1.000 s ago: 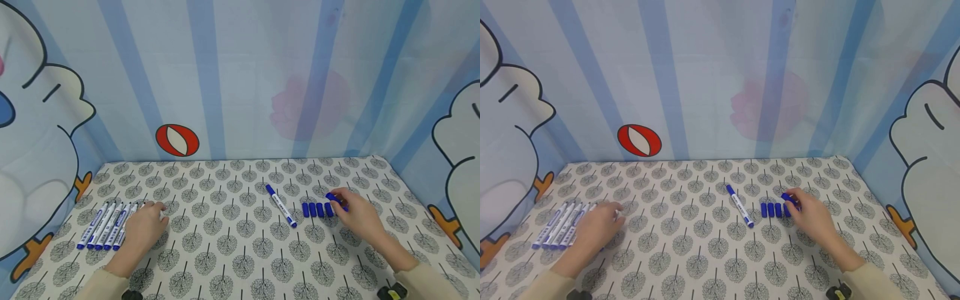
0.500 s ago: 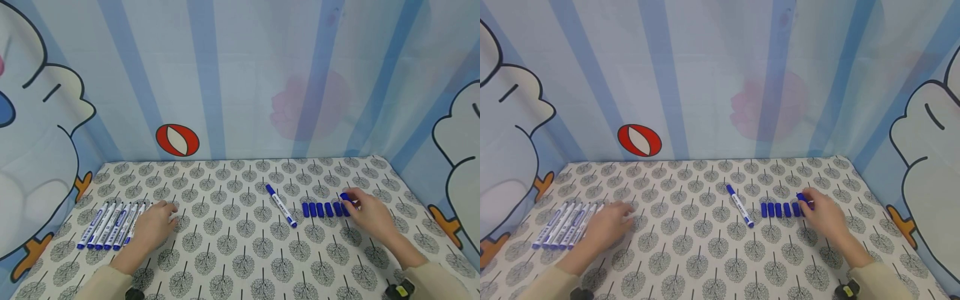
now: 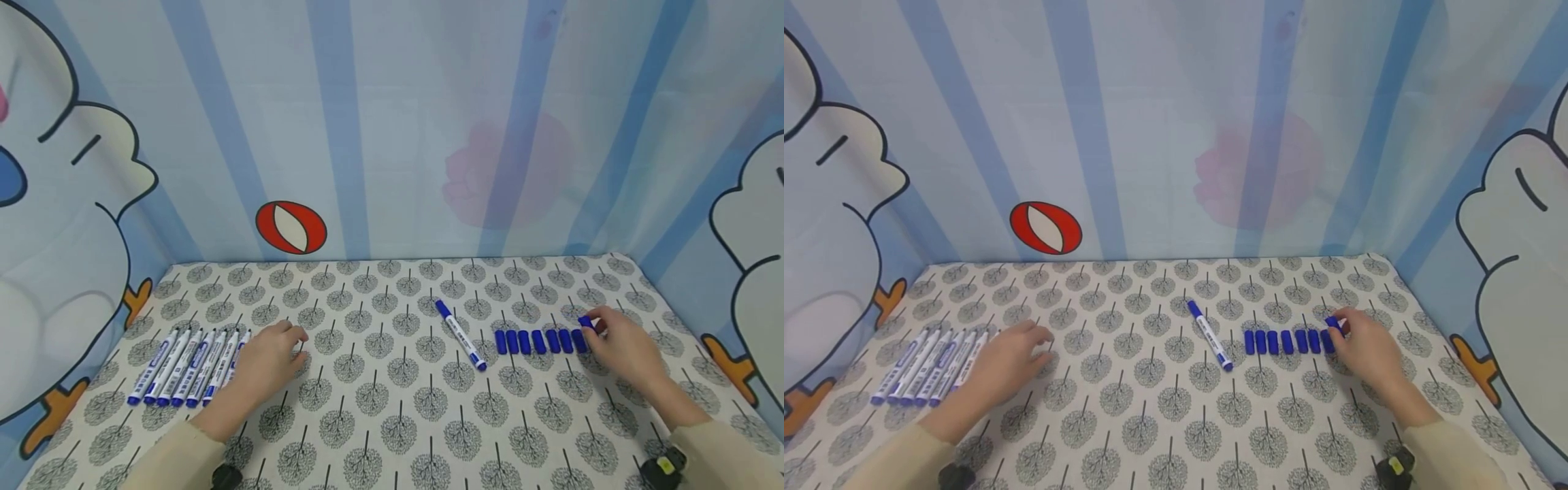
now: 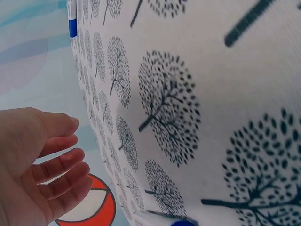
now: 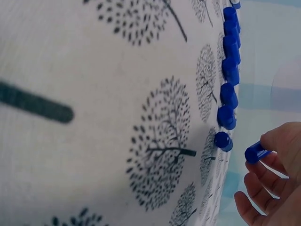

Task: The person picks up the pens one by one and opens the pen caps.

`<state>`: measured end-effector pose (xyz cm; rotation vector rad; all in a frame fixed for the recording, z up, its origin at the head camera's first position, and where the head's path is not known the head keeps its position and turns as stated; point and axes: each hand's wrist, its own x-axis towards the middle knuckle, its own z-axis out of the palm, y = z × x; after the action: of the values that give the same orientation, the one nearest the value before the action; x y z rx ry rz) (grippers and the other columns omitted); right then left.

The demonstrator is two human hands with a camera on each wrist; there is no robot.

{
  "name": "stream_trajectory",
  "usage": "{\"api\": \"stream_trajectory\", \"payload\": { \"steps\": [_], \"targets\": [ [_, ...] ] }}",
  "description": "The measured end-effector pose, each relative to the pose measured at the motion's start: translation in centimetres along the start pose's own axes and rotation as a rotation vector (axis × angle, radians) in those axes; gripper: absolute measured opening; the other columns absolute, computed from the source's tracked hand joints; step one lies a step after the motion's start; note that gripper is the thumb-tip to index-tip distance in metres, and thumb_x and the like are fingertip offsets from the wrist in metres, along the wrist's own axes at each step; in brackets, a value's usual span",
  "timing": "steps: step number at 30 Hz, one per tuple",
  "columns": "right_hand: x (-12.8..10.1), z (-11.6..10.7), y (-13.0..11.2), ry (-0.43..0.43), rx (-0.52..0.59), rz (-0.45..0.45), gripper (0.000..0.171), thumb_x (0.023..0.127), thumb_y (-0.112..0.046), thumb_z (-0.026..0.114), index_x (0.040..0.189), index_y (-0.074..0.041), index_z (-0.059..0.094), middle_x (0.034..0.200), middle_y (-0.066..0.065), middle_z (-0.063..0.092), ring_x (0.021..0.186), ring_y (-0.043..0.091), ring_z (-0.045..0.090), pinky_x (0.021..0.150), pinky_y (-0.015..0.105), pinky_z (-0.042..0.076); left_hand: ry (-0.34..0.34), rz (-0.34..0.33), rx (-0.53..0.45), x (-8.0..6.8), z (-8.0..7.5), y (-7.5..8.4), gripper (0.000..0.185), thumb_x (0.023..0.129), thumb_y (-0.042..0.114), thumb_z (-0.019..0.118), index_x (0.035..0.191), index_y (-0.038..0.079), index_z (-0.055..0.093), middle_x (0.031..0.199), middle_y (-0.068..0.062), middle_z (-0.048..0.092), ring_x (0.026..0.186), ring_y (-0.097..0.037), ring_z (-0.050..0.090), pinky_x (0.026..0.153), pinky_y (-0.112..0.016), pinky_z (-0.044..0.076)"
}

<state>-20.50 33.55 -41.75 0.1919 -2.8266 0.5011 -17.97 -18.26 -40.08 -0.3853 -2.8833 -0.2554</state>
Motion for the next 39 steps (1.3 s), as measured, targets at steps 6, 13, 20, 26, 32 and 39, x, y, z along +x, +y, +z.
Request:
{"api": "stream_trajectory", "payload": {
  "steps": [6,13,20,26,32,39],
  "targets": [
    [0.0,0.1,0.5,-0.037,0.019,0.068,0.035,0.087,-0.013,0.054,0.113,0.009,0.050,0.079,0.017,0.061,0.048,0.013,0.047,0.040,0.028,0.037,-0.027,0.044,0.001,0.2,0.6,0.9,0.021,0.076,0.017,0.071,0.095,0.011,0.066,0.086,-0.002,0.060,0.070,-0.016,0.054,0.049,-0.022,0.042],
    [0.0,0.5,1.1,-0.095,-0.016,0.143,0.035,0.088,-0.017,0.053,0.106,0.012,0.051,0.082,0.022,0.060,0.057,0.022,0.054,0.045,0.032,0.041,0.016,0.120,0.043,0.2,1.7,1.4,0.019,0.073,0.017,0.074,0.090,0.013,0.066,0.082,0.000,0.059,0.066,-0.015,0.054,0.050,-0.022,0.042],
    [0.0,0.6,1.8,-0.170,-0.033,0.218,0.033,0.087,-0.018,0.054,0.099,0.013,0.052,0.082,0.022,0.057,0.067,0.029,0.054,0.055,0.039,0.044,0.018,0.124,0.036,0.3,1.4,1.9,0.020,0.072,0.019,0.075,0.089,0.014,0.067,0.080,0.002,0.058,0.066,-0.013,0.052,0.049,-0.020,0.041],
    [0.0,0.8,2.0,-0.197,-0.038,0.237,0.033,0.087,-0.018,0.053,0.100,0.012,0.051,0.082,0.023,0.058,0.066,0.028,0.054,0.053,0.037,0.043,0.031,0.144,0.035,0.5,1.4,2.4,0.020,0.071,0.018,0.076,0.088,0.014,0.067,0.081,0.001,0.059,0.067,-0.014,0.054,0.052,-0.022,0.044],
    [0.1,1.1,2.0,-0.219,-0.026,0.268,0.036,0.089,-0.018,0.051,0.108,0.013,0.048,0.091,0.029,0.059,0.071,0.034,0.058,0.055,0.040,0.045,0.011,0.125,0.026,0.5,1.3,2.6,0.021,0.072,0.019,0.076,0.090,0.013,0.067,0.083,0.001,0.059,0.067,-0.013,0.053,0.051,-0.021,0.043],
    [0.1,1.1,2.1,-0.210,-0.012,0.213,0.032,0.090,-0.016,0.050,0.110,0.009,0.050,0.092,0.028,0.060,0.073,0.035,0.059,0.055,0.042,0.045,-0.012,0.113,0.014,0.4,1.5,2.8,0.019,0.072,0.019,0.075,0.089,0.015,0.066,0.086,0.001,0.061,0.068,-0.012,0.054,0.051,-0.020,0.043]
  ]
}}
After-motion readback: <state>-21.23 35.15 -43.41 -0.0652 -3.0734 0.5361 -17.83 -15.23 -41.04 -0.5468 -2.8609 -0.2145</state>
